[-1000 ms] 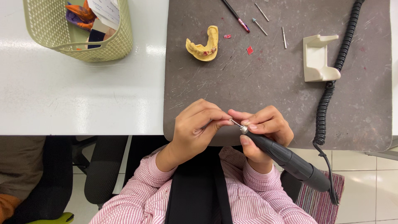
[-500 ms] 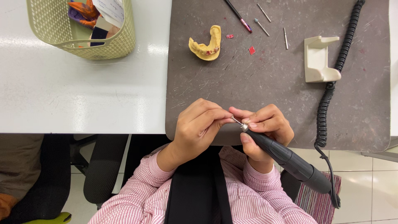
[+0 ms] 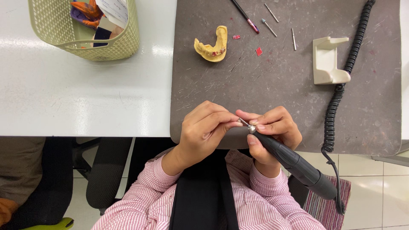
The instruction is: The person uses a rotary tool to grind a small white component, then places it into a yellow dental mold. They use a small brush to clean the mold and continue adjusting the component with the rotary tool.
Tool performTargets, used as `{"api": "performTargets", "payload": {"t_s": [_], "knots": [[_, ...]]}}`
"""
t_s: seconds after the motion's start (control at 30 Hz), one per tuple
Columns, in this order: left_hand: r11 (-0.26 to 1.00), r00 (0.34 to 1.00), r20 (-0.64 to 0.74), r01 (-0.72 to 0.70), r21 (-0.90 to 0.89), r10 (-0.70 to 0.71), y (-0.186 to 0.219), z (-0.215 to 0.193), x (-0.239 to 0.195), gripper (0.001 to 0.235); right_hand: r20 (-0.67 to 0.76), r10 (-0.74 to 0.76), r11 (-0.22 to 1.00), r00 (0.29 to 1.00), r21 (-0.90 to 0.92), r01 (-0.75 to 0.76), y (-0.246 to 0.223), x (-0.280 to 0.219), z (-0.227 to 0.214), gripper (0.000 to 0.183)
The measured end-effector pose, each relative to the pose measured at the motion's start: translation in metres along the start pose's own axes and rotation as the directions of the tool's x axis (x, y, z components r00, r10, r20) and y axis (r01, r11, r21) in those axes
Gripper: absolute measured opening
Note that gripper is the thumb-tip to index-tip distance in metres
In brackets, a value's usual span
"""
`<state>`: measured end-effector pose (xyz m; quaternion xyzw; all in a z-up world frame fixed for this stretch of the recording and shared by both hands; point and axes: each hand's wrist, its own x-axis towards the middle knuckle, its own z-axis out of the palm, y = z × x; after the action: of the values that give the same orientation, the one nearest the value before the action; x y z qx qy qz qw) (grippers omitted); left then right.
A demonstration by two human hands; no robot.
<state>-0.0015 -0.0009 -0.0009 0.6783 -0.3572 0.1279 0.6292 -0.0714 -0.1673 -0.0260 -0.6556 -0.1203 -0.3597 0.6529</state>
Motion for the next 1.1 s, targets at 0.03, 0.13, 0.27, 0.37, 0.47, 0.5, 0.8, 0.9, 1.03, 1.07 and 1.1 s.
{"api": "performTargets", "payload": {"t_s": [0.03, 0.13, 0.27, 0.37, 0.47, 0.5, 0.8, 0.9, 1.03, 1.07, 1.1], "knots": [[0.999, 1.000, 0.006, 0.024, -0.033, -0.024, 0.000, 0.000, -0.001, 0.012, -0.012, -0.008, 1.000, 1.000, 0.026, 0.009, 0.001, -0.001, 0.000, 0.021], [0.982, 0.993, 0.049, 0.116, -0.150, -0.110, -0.002, 0.001, -0.003, 0.011, -0.043, -0.042, 0.996, 0.998, 0.079, 0.046, 0.002, -0.003, 0.000, 0.022], [0.912, 0.965, 0.133, 0.257, -0.319, -0.226, -0.005, 0.000, -0.006, 0.008, -0.031, -0.095, 0.994, 0.995, 0.054, 0.096, 0.001, -0.007, 0.001, 0.025], [0.865, 0.953, 0.157, 0.301, -0.401, -0.259, -0.005, 0.003, -0.009, 0.006, -0.034, -0.105, 0.994, 0.994, 0.015, 0.106, -0.002, -0.011, 0.003, 0.025], [0.826, 0.943, 0.173, 0.331, -0.457, -0.283, -0.004, 0.008, -0.012, 0.006, -0.038, -0.120, 0.993, 0.992, -0.006, 0.119, -0.003, -0.012, 0.003, 0.026], [0.812, 0.940, 0.178, 0.342, -0.472, -0.292, -0.004, 0.009, -0.013, 0.006, -0.036, -0.125, 0.992, 0.991, -0.010, 0.125, -0.003, -0.012, 0.003, 0.026], [0.817, 0.942, 0.196, 0.335, -0.469, -0.274, -0.007, 0.009, -0.014, 0.006, -0.020, -0.098, 0.995, 0.995, -0.026, 0.098, -0.003, -0.012, -0.001, 0.025], [0.814, 0.937, 0.208, 0.347, -0.467, -0.280, -0.008, 0.008, -0.014, 0.006, 0.007, -0.147, 0.989, 0.989, 0.014, 0.147, -0.002, -0.012, -0.001, 0.024], [0.789, 0.926, 0.235, 0.376, -0.486, -0.296, -0.009, 0.009, -0.015, 0.006, 0.001, -0.136, 0.990, 0.991, -0.041, 0.136, -0.002, -0.011, -0.002, 0.027], [0.776, 0.921, 0.250, 0.388, -0.498, -0.300, -0.010, 0.008, -0.015, 0.006, 0.018, -0.167, 0.985, 0.986, -0.036, 0.168, -0.002, -0.011, -0.001, 0.027], [0.762, 0.916, 0.264, 0.400, -0.509, -0.304, -0.011, 0.007, -0.015, 0.005, 0.035, -0.199, 0.979, 0.979, -0.030, 0.200, -0.002, -0.010, -0.001, 0.027]]}}
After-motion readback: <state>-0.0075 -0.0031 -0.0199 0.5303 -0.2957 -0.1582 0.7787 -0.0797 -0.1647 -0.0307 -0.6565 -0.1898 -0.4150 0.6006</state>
